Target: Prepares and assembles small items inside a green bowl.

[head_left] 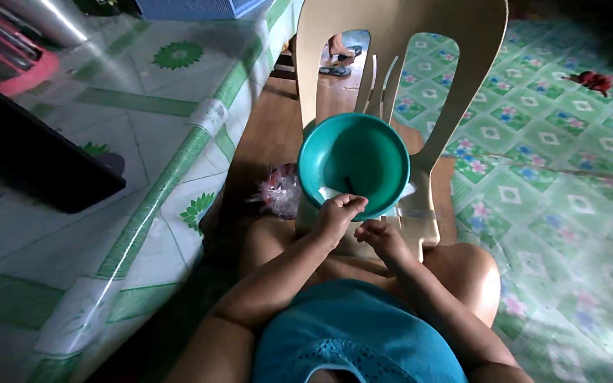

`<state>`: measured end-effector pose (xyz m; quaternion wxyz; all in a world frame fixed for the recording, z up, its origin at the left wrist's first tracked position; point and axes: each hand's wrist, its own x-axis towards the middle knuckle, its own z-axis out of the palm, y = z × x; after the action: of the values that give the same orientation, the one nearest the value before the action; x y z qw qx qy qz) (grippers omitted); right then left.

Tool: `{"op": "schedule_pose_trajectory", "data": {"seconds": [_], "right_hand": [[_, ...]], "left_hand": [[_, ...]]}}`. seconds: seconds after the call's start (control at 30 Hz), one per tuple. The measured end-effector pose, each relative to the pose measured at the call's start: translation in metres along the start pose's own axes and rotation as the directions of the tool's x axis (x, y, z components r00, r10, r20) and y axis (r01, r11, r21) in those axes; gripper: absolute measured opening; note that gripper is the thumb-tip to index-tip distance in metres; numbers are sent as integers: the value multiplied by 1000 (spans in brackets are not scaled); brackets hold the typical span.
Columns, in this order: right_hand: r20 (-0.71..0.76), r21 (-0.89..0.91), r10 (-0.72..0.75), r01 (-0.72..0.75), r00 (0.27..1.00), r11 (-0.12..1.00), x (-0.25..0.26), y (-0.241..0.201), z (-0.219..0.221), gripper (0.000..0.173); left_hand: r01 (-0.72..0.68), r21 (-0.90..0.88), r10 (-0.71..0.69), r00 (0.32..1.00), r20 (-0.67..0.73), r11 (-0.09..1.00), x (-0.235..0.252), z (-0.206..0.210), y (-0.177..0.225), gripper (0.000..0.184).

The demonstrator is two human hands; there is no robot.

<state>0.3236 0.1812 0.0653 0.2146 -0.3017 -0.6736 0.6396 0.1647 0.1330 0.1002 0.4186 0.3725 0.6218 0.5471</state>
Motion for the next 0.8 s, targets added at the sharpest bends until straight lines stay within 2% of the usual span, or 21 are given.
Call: {"op": "schedule_pose_trajectory", "data": {"seconds": [0.2, 0.3, 0.37, 0.43, 0.5, 0.6, 0.67, 0.73, 0.8], "right_hand": [[-24, 60, -5, 7, 1000, 998, -1, 4, 5, 15], [-33, 23, 47, -46, 998, 999, -1, 3, 6, 15], [-33, -50, 76, -78, 997, 996, 0, 6, 6, 17], [-26, -75, 56, -57, 998, 996, 0, 10, 8, 19], [4, -37, 2, -2, 1000, 999, -2, 11, 10, 19], [32, 17, -27, 26, 999, 1000, -5, 7, 16, 19], [-8, 13, 2, -2, 1000, 1000, -4, 4, 16, 18], [-62, 37, 48, -46, 997, 998, -2, 2, 11, 16], [-60, 15, 79, -78, 995, 997, -1, 1, 5, 16]], "left_hand": [[12, -128, -23, 996, -87, 992, 2, 10, -14, 16], [65, -218, -81, 995, -63, 974, 1, 15, -16, 19], [103, -202, -113, 993, -39, 974, -1, 16, -14, 21], [82, -150, -92, 994, -63, 985, -4, 18, -13, 17], [32, -96, -43, 993, -111, 995, -6, 18, -14, 17], [35, -73, -47, 985, -169, 997, -7, 18, -12, 24], [70, -104, -79, 993, -89, 992, -7, 15, -10, 21], [93, -104, -87, 994, 64, 990, -7, 10, -13, 33], [84, -113, -76, 994, 79, 990, -9, 9, -18, 28]]}}
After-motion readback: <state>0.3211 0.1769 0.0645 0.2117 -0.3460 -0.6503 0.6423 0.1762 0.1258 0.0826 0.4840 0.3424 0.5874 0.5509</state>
